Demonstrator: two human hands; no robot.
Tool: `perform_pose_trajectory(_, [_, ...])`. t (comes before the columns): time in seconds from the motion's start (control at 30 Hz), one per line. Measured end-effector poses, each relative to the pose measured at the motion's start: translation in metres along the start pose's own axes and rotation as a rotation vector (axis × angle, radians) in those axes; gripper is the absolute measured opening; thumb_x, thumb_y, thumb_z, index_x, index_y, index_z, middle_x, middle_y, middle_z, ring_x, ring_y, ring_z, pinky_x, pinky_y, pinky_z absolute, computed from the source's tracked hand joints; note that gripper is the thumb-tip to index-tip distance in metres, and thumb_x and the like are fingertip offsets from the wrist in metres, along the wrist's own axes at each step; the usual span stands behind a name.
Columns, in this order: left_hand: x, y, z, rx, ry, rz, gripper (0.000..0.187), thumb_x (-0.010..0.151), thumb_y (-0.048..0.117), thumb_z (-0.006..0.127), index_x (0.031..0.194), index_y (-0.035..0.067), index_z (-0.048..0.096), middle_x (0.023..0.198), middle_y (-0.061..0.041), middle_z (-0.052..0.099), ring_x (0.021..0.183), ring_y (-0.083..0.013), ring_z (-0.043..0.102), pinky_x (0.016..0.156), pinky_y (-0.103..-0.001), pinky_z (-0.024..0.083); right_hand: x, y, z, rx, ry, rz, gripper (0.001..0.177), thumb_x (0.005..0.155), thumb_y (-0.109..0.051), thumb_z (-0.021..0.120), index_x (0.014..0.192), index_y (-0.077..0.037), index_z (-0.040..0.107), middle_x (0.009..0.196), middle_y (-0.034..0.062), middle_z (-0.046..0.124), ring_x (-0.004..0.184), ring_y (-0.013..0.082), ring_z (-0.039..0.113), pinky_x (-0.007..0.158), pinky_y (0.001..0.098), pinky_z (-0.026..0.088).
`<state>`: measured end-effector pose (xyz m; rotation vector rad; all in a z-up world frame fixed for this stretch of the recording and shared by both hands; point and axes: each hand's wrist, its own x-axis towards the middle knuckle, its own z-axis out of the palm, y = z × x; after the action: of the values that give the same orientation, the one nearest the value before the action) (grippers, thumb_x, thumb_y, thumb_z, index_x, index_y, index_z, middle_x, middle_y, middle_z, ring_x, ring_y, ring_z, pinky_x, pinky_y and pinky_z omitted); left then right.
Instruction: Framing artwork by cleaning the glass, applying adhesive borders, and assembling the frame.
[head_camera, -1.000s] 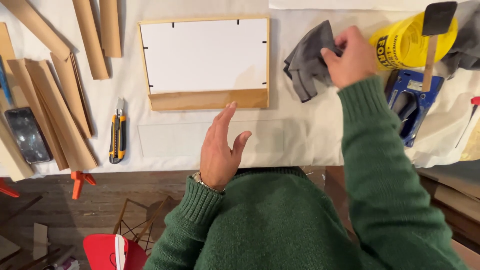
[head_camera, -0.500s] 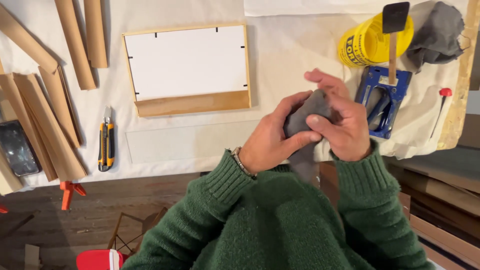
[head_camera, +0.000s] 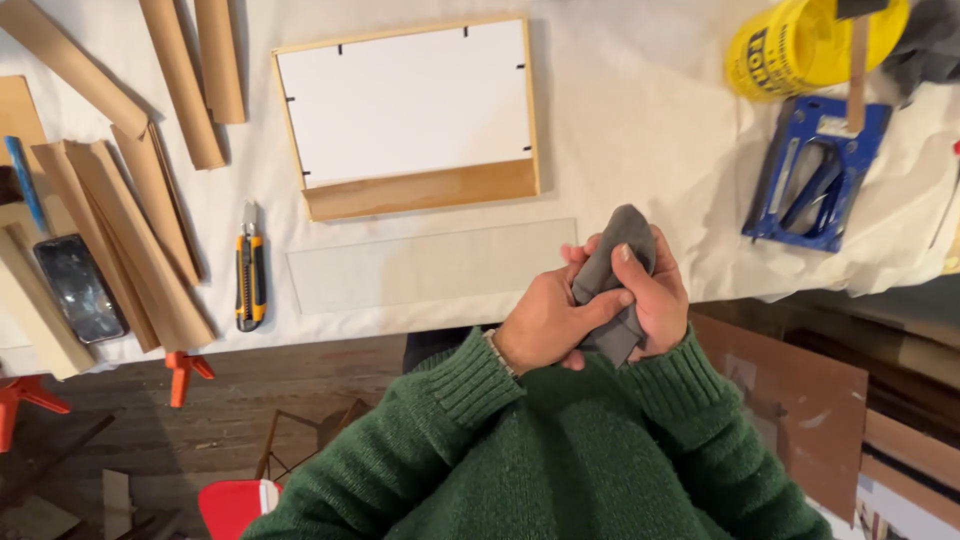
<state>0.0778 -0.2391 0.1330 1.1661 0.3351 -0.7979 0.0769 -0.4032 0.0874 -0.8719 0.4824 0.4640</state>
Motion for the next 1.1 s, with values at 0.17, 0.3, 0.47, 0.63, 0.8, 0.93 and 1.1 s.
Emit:
perform_pose_trajectory(0.17, [-0.026, -0.023, -0.107, 0.745, -0.076, 0.084, 0.026, 0.096, 0.029, 0.068, 0.099, 0.005, 0.077, 0.078, -0.005, 0.079, 0.061, -0.0111, 0.074, 0.067, -0.028, 0.059, 0.023, 0.026, 0.018, -0.525, 0.093, -0.135, 0.022, 0.104, -0.012, 0.064, 0.125, -0.005, 0.063, 0.105, 0.0146, 0.068, 0.082, 0.0236, 0.063, 0.071, 0.0379, 0.053])
perform_pose_trajectory(0.3, [-0.022, -0.021, -0.271, 0.752, 0.544, 0.203, 0.022, 0.097, 0.011, 0.051, 0.104, 0.009, 0.072, 0.071, -0.013, 0.069, 0.057, -0.0242, 0.067, 0.052, -0.040, 0.054, 0.045, 0.044, 0.051, -1.432, 0.092, -0.510, 0.024, 0.100, -0.014, 0.070, 0.123, -0.006, 0.067, 0.109, 0.0122, 0.069, 0.093, 0.0304, 0.071, 0.080, 0.0412, 0.057])
perform_pose_trajectory(0.47, [-0.029, 0.048, -0.341, 0.882, 0.541, 0.010, 0.034, 0.106, 0.029, 0.048, 0.094, 0.000, 0.060, 0.061, -0.013, 0.065, 0.045, -0.0237, 0.063, 0.046, -0.039, 0.050, 0.069, 0.055, 0.074, -1.894, 0.167, -0.467, 0.033, 0.093, -0.016, 0.072, 0.125, -0.013, 0.072, 0.109, 0.0176, 0.060, 0.086, 0.0418, 0.064, 0.076, 0.0516, 0.053])
perform_pose_trajectory(0.63, [-0.028, 0.051, -0.363, 0.692, 0.317, -0.099, 0.039, 0.106, 0.032, 0.043, 0.092, 0.002, 0.060, 0.059, -0.009, 0.061, 0.042, -0.0208, 0.059, 0.041, -0.037, 0.046, 0.070, 0.080, 0.110, -2.015, 0.205, -0.433, 0.034, 0.086, -0.019, 0.072, 0.121, -0.017, 0.073, 0.112, 0.0169, 0.059, 0.083, 0.0414, 0.064, 0.073, 0.0537, 0.053])
perform_pose_trajectory(0.8, [-0.028, 0.055, -0.373, 0.641, 0.233, -0.114, 0.038, 0.106, 0.034, 0.042, 0.093, 0.003, 0.060, 0.056, -0.007, 0.059, 0.039, -0.0188, 0.056, 0.039, -0.035, 0.045, 0.083, 0.170, 0.201, -1.968, -0.016, -0.429, 0.031, 0.084, -0.015, 0.068, 0.115, -0.020, 0.072, 0.105, 0.0127, 0.058, 0.083, 0.0379, 0.064, 0.067, 0.0533, 0.052])
perform_pose_trajectory(0.93, [-0.026, 0.059, -0.379, 0.672, 0.198, -0.125, 0.038, 0.105, 0.034, 0.042, 0.094, 0.003, 0.060, 0.056, -0.007, 0.061, 0.039, -0.0185, 0.056, 0.039, -0.035, 0.046, 0.089, 0.194, 0.235, -1.950, -0.126, -0.459, 0.023, 0.083, -0.019, 0.070, 0.106, -0.019, 0.070, 0.102, 0.0126, 0.057, 0.082, 0.0373, 0.065, 0.063, 0.0538, 0.050])
perform_pose_trajectory(1.1, [-0.024, 0.060, -0.381, 0.688, 0.171, -0.120, 0.039, 0.105, 0.035, 0.043, 0.094, 0.003, 0.061, 0.057, -0.008, 0.062, 0.039, -0.0185, 0.056, 0.039, -0.035, 0.047, 0.081, 0.113, 0.159, -2.094, 0.157, -0.354, 0.029, 0.089, -0.016, 0.067, 0.117, -0.024, 0.075, 0.116, 0.0136, 0.064, 0.089, 0.0382, 0.067, 0.074, 0.0525, 0.055])
